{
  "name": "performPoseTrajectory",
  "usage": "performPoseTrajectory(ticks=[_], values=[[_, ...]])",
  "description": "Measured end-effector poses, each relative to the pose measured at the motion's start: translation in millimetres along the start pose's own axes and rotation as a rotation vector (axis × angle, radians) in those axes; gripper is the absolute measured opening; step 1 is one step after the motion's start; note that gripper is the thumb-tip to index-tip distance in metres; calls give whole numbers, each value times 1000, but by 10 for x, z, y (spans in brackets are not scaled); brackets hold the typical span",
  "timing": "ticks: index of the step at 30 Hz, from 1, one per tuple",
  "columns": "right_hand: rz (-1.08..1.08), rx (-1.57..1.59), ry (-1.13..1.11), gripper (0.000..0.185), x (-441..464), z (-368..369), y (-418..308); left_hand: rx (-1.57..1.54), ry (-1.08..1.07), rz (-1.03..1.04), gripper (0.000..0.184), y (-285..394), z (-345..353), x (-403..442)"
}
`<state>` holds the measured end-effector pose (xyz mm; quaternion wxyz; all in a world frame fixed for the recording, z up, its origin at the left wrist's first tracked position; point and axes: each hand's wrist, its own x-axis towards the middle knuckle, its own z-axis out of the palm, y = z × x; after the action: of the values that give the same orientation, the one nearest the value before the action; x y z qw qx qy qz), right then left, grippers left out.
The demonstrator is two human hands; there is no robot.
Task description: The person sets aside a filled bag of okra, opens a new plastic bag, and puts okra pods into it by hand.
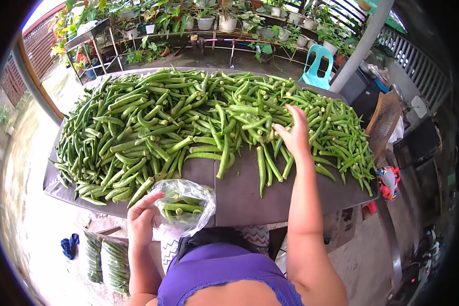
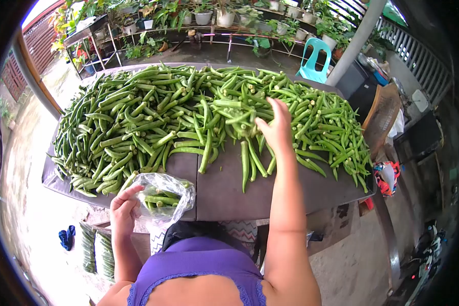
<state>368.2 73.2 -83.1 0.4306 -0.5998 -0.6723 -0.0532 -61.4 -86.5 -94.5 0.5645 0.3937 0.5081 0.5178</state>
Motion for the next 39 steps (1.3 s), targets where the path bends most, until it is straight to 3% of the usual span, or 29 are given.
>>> performPoseTrajectory(ticks=[1, 3, 5, 9, 10, 13, 15, 17, 19, 21, 23, 24, 27, 28, 29, 37, 39], values=[[47, -17, 45, 63, -154, -82, 29, -22, 6, -17, 38, -13, -12, -4], [351, 11, -87, 56, -561, -193, 10, -82, 4, -42, 36, -51, 2, 17], [513, -58, -362, 62, -965, -282, -136, -139, 0, -57, 35, 22, 109, 11], [394, -306, -456, 79, -1388, -67, -473, 16, -141, -52, 46, 58, 262, 87], [347, -142, -403, 81, -1404, 40, -473, 70, -177, -40, 49, 43, 278, 105], [319, -80, -392, 66, -1343, 154, -576, 144, -264, 72, 53, -53, 517, 126], [356, 111, -436, 51, -1305, 186, -571, 178, -326, 47, 52, -41, 595, 85], [346, 104, -427, 49, -1254, 78, -797, 132, -324, 13, 52, -73, 592, 33], [266, 351, -385, 53, -1215, -39, -1043, 75, -308, -24, 51, -88, 566, -29], [532, 896, -548, 58, -1350, -68, -1233, 7, -283, -62, 50, -78, 539, -95], [224, 660, -671, 64, -1472, -35, -1357, -6, -262, -42, 50, -136, 518, -108], [263, 769, -625, 44, -1570, 70, -1428, -30, -264, -54, 50, -167, 496, -102], [586, 927, -665, 21, -1562, 102, -1380, 34, -260, 73, 50, -115, 541, -38], [669, 1077, -528, 8, -1476, 34, -1420, 76, -258, 141, 50, -28, 593, -2], [698, 1199, -463, 8, -1400, -47, -1379, 205, -260, 188, 51, 119, 631, 31], [964, 2081, -117, 12, -1186, -766, -878, 244, -708, 343, 58, 439, 1507, 221], [767, 2468, -402, 21, -1220, -918, -395, 336, -808, 419, 55, 410, 1860, 336]])
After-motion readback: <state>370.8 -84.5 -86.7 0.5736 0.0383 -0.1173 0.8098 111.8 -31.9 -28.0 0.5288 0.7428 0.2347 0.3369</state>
